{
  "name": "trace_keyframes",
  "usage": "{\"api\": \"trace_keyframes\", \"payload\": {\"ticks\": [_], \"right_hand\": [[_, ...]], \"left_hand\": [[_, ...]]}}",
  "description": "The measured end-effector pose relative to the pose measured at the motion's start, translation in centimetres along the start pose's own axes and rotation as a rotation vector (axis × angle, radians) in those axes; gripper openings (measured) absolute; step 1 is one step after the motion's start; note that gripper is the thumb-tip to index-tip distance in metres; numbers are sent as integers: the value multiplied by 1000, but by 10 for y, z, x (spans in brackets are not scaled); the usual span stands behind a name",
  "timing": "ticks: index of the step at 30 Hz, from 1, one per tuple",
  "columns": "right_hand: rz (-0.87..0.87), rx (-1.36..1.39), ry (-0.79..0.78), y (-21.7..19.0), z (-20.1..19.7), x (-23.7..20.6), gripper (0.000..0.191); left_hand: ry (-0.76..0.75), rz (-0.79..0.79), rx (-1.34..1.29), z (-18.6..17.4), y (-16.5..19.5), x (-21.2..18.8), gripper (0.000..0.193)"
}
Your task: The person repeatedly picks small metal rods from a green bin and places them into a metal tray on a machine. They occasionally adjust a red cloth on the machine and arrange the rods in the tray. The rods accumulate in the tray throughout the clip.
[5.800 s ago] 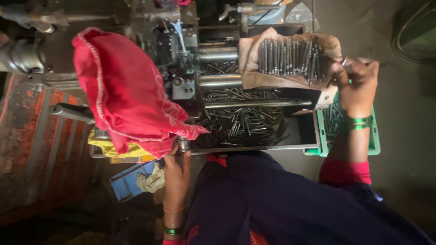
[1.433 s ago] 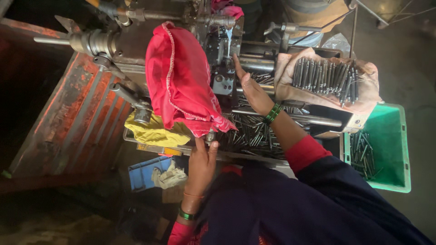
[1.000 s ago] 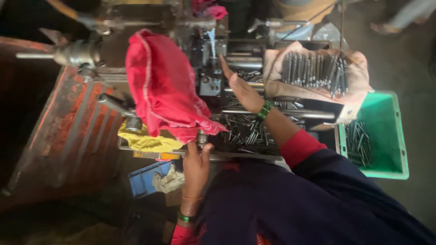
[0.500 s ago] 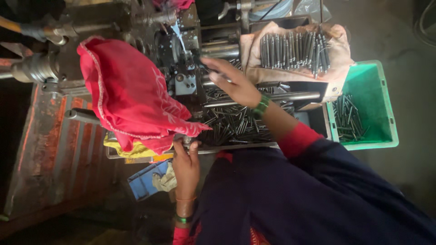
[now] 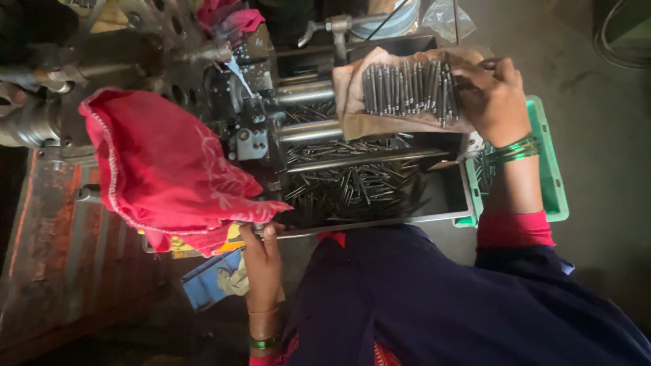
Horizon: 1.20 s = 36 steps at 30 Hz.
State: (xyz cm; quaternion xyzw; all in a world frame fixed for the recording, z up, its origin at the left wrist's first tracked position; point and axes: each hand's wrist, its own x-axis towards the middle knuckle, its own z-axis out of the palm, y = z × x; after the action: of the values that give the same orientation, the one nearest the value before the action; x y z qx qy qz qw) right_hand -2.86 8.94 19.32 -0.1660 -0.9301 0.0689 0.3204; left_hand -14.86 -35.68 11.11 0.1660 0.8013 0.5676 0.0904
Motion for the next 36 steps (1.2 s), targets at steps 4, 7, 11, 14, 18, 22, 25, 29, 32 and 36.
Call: {"api": "trace_keyframes", "payload": {"ticks": [4, 7, 11, 14, 18, 22, 25, 29, 32, 36], "right_hand": [[85, 168, -63, 44, 8, 4, 22], [75, 275, -63, 87, 15, 8, 15], [467, 749, -70, 141, 26, 1, 13], [504, 727, 24, 171, 26, -6, 18], [490, 150, 225, 191, 1, -24, 48], [379, -279, 376, 198, -32, -21, 35], [373, -324, 360, 184, -44, -10, 21], [24, 278, 118, 137, -44, -8, 21], [-84, 179, -115, 106, -45, -3, 51], [-171, 60, -189, 69, -47, -7, 75]], "left_hand": [[56, -74, 50, 15, 14, -7, 28], [79, -75, 63, 26, 27, -11, 27], [135, -79, 74, 44, 38, -19, 27], [140, -112, 72, 54, 39, -15, 30], [180, -61, 136, 68, 37, -14, 31], [199, -82, 161, 83, 41, -16, 33], [226, -79, 162, 97, 43, -14, 34], [257, -88, 145, 111, 41, -13, 36], [259, -78, 117, 113, 35, -15, 38], [245, -23, 126, 104, 28, -18, 37]]}}
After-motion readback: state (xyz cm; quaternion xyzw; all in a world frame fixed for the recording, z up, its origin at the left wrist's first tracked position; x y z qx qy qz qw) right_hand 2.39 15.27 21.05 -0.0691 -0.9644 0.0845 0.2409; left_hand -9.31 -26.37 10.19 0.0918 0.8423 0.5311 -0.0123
